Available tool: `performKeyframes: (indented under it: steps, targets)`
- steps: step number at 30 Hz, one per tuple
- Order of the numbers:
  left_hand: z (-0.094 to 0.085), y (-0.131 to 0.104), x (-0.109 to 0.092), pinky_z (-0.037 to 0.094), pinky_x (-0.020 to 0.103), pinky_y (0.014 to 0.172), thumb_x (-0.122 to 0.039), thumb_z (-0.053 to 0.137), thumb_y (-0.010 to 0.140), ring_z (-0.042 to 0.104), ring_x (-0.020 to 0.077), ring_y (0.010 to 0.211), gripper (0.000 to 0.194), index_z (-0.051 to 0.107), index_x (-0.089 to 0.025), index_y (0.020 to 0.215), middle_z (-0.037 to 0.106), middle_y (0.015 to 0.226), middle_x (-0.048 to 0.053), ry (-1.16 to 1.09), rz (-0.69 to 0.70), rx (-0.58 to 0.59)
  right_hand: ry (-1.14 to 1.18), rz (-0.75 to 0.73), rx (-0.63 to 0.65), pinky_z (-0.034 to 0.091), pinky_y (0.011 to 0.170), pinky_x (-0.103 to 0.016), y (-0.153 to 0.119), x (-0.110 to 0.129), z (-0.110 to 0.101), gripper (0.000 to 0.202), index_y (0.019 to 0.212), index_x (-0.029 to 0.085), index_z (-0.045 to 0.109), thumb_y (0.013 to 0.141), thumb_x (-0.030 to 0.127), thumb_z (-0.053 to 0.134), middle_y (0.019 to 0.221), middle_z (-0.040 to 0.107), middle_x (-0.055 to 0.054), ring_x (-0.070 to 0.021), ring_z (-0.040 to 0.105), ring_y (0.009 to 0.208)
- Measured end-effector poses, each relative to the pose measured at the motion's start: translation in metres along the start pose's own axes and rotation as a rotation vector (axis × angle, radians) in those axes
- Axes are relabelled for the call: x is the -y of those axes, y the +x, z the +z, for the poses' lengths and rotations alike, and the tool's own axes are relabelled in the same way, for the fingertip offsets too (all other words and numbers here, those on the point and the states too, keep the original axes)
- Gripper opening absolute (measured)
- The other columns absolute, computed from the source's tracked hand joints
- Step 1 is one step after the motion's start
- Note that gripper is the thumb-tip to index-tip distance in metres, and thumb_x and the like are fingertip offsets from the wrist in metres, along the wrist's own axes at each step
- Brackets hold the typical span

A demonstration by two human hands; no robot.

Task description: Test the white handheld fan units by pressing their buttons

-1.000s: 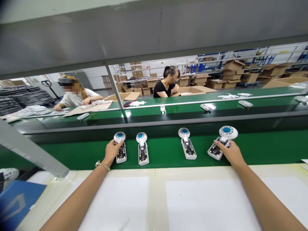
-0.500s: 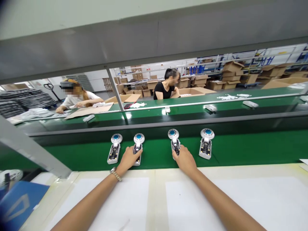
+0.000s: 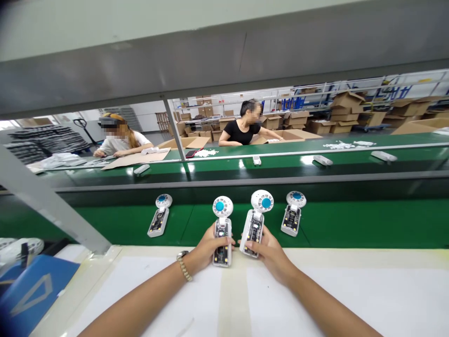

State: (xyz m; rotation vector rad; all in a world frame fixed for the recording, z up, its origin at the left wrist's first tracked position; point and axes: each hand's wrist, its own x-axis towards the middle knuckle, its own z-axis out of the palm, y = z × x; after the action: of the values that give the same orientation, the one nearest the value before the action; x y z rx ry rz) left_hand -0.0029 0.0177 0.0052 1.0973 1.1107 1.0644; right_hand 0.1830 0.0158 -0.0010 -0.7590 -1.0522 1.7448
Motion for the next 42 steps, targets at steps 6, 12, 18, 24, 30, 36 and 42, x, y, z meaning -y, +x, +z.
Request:
performKeyframes:
  steps: [6,12,18,24,30,36,42]
  targets:
    - [0.006,-0.010,0.003,0.051,0.036,0.066,-0.018,0.073,0.061,0.063,0.0194,0.073,0.049,0.042,-0.019,0.099,0.055,0.106,0.009,-0.282,-0.039,0.223,0.027,0.081,-0.128,0.050,0.071,-0.032,-0.020,-0.003,0.004,0.036,0.104,0.025,0.052,0.073,0.033,0.067,0.090,0.069,-0.002,-0.0204,0.066,0.078]
    - [0.005,-0.007,0.002,0.050,0.037,0.069,-0.007,0.063,0.057,0.062,0.0213,0.078,0.045,0.045,-0.016,0.097,0.057,0.103,0.010,-0.308,-0.064,0.195,0.049,0.064,-0.070,0.051,0.073,-0.035,-0.017,-0.002,0.001,0.039,0.110,0.026,0.049,0.075,0.029,0.065,0.100,0.067,-0.005,-0.0216,0.066,0.080]
    - [0.005,-0.012,0.000,0.047,0.038,0.075,-0.004,0.063,0.056,0.060,0.0229,0.087,0.048,0.046,-0.016,0.100,0.057,0.106,0.010,-0.318,-0.048,0.249,0.119,0.072,0.023,0.045,0.086,-0.040,-0.017,-0.003,-0.005,0.050,0.116,0.023,0.046,0.070,0.021,0.068,0.100,0.068,-0.008,-0.0252,0.063,0.095]
    - [0.004,-0.012,0.003,0.047,0.037,0.074,-0.005,0.065,0.057,0.058,0.0232,0.088,0.049,0.047,-0.016,0.101,0.055,0.105,0.010,-0.336,-0.042,0.268,0.124,0.056,0.038,0.044,0.088,-0.044,-0.014,-0.003,-0.008,0.053,0.117,0.023,0.046,0.069,0.021,0.069,0.101,0.067,-0.009,-0.0266,0.062,0.095]
    - [0.004,-0.012,0.003,0.046,0.038,0.077,-0.008,0.069,0.058,0.058,0.0235,0.090,0.048,0.048,-0.016,0.100,0.055,0.106,0.009,-0.330,-0.033,0.276,0.127,0.048,0.022,0.044,0.086,-0.044,-0.013,-0.005,-0.006,0.055,0.114,0.023,0.047,0.065,0.022,0.073,0.098,0.066,-0.008,-0.0274,0.062,0.095]
    - [0.006,-0.015,-0.004,0.046,0.039,0.076,-0.012,0.073,0.058,0.057,0.0261,0.093,0.051,0.046,-0.017,0.101,0.054,0.107,0.011,-0.326,-0.060,0.282,0.053,0.030,0.010,0.045,0.085,-0.045,-0.016,-0.002,0.001,0.062,0.117,0.023,0.043,0.063,0.028,0.074,0.101,0.065,-0.010,-0.0288,0.061,0.096]
    - [0.009,-0.017,-0.011,0.044,0.039,0.079,-0.016,0.075,0.058,0.058,0.0260,0.092,0.052,0.047,-0.017,0.102,0.056,0.105,0.011,-0.320,-0.075,0.285,0.009,-0.004,0.044,0.046,0.083,-0.044,-0.018,-0.001,0.003,0.058,0.118,0.025,0.042,0.068,0.031,0.070,0.106,0.064,-0.010,-0.0281,0.060,0.098]
